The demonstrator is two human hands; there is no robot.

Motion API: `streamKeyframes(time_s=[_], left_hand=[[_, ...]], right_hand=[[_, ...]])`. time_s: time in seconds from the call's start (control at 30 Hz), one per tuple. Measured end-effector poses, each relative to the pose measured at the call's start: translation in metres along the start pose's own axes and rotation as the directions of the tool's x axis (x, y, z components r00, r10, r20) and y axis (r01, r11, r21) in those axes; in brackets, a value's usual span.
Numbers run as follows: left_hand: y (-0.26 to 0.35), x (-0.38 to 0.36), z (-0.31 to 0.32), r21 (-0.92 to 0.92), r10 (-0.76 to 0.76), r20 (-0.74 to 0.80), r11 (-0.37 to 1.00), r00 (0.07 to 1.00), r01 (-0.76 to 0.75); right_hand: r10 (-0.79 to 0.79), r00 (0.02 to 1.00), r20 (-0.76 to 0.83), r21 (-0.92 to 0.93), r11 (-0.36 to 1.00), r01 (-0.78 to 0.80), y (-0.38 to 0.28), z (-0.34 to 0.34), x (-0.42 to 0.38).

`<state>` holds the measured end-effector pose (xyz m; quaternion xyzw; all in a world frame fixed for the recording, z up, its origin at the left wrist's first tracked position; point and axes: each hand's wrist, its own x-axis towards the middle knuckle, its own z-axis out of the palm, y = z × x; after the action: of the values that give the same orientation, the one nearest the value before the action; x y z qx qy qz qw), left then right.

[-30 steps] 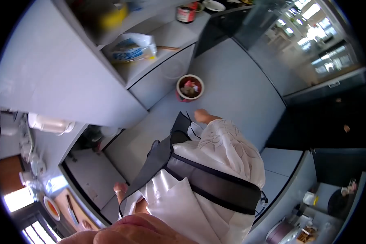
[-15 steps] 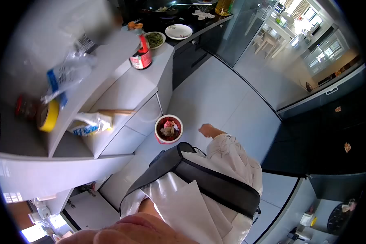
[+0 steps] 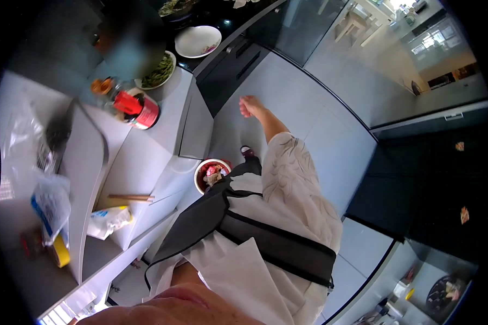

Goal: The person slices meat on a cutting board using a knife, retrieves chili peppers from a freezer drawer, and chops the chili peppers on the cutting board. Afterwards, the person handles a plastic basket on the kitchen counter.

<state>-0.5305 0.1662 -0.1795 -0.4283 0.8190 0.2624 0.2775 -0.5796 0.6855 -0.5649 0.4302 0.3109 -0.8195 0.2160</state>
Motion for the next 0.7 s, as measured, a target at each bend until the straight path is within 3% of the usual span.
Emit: streamKeyframes(time_s=[0.13, 0.23, 0.33, 0.53, 0.7], left_hand=[[-0.001, -0.026, 0.022, -0.020, -0.032, -0.057, 0.999, 0.998, 0.031], [-0.022, -0.055, 0.039, -0.064, -0.104, -0.124, 0.993, 0.987, 0.096], [-0.046, -0.084, 0.055, -0.109, -0.187, -0.170, 0.979, 0.967, 0.170], [-0.068, -0.109, 0.085, -0.185, -0.280, -0.221, 0.953, 0.934, 0.241], [-0.078, -0.110, 0.102, -0.213, -0.309, -0.234, 0.941, 0.922, 0.262]], right_hand=[[-0.102, 0.995, 0.016, 0.162, 0.982, 0.098, -0.018, 0.007, 0.058], [-0.024, 1.000, 0.008, 0.266, 0.964, 0.021, -0.021, 0.023, 0.093], [0.111, 0.988, -0.104, 0.489, 0.871, -0.046, -0.025, 0.041, 0.111], [0.116, 0.993, 0.010, 0.594, 0.798, -0.099, 0.004, 0.047, 0.122], [-0.078, 0.982, 0.171, 0.691, 0.720, -0.062, 0.022, 0.033, 0.108]])
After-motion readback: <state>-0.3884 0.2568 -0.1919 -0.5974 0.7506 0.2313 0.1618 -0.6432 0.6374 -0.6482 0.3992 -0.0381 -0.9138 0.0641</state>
